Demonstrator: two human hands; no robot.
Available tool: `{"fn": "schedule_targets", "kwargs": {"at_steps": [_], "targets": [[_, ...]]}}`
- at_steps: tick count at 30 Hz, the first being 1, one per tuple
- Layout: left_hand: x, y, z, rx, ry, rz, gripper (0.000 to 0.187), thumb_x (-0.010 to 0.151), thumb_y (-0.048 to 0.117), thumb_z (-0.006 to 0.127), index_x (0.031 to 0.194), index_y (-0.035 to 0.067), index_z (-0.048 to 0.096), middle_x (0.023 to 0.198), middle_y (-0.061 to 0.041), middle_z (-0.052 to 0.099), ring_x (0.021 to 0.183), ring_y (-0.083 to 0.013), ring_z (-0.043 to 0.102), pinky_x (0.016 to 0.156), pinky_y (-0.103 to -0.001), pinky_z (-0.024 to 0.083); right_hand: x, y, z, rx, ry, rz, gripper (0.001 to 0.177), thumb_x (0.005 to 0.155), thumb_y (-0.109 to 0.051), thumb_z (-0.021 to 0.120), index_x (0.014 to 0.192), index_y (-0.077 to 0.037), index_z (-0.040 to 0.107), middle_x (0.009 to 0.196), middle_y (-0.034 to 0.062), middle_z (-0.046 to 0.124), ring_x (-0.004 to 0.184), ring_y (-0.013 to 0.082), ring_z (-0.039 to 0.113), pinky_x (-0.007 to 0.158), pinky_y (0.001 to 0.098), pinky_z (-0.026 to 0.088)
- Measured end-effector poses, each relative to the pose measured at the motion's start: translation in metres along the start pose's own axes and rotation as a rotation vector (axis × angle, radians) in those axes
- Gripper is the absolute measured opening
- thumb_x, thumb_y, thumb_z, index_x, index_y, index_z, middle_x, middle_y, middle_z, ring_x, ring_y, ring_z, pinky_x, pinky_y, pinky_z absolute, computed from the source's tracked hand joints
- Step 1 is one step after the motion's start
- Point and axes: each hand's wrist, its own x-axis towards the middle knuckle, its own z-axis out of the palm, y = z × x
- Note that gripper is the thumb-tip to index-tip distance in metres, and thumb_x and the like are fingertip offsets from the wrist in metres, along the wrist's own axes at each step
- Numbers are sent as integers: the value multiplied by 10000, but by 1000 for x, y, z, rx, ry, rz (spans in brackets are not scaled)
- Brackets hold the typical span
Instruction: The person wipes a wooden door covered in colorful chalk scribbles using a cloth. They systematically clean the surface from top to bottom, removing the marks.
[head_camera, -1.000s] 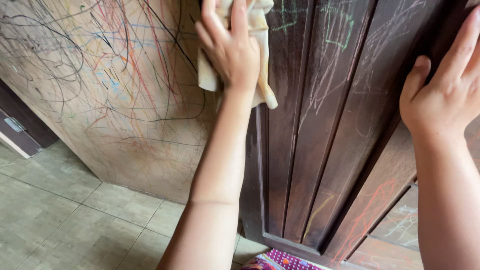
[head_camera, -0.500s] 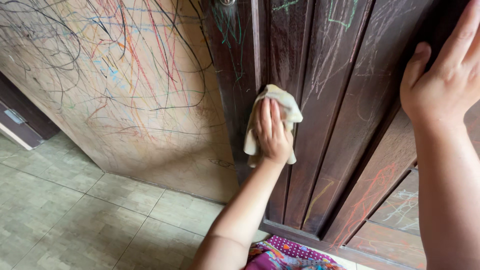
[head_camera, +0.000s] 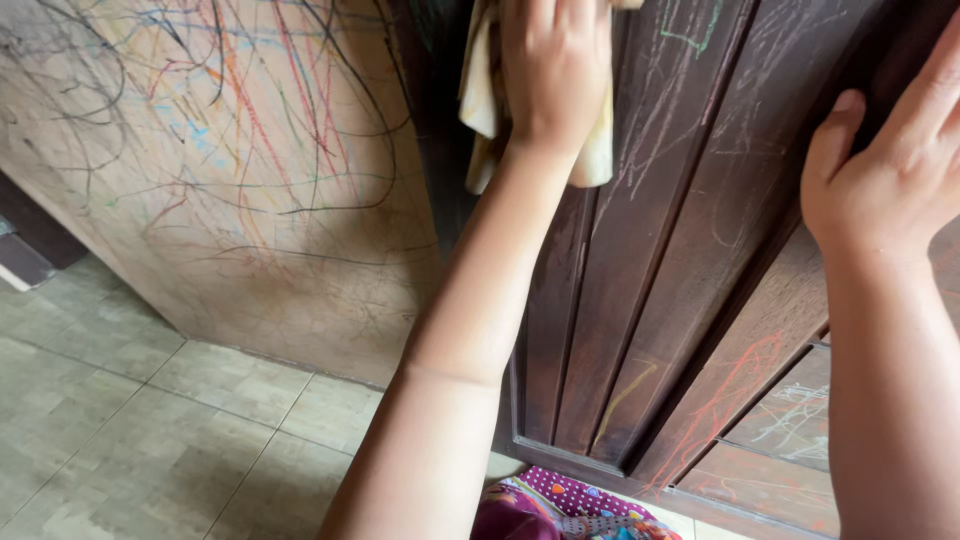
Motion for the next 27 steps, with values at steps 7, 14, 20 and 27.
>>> {"fn": "schedule_targets", "kwargs": {"at_steps": [7,14,20,27], "targets": [[-117,20,-21,-161,43,109,421,1052,-16,691,1447,46,561,1595,-83,422,1512,-318,426,1283,-436,402,3,-8,-6,-8,-14,40,756,1004,-39,592,1638,27,186,1603,244,408,1378,386,538,1118,399,472],[-194,32,-74,-159,-79,139,327,1021,-33,641,1346,-59,626,1526,-148,500,1389,-399,542,1211,-474,487,20,-20,-22,107,3,81,811,940,-66,604,1640,28,205,1662,281,319,1439,433,430,1199,442,393],[-155,28,-55,-207,-69,153,347,1062,27,600,1408,2,599,1604,-161,379,1472,-393,442,1273,-494,421,34,-29,-34,90,9,99,834,915,-83,618,1659,55,269,1692,310,245,1574,481,287,1287,554,253],[0,23,14,-106,164,123,382,1110,41,587,1479,124,538,1521,-124,455,1408,-295,498,1272,-359,428,30,-27,-35,112,-23,103,799,934,-63,599,1654,58,274,1714,305,212,1595,476,269,1298,550,240]]}}
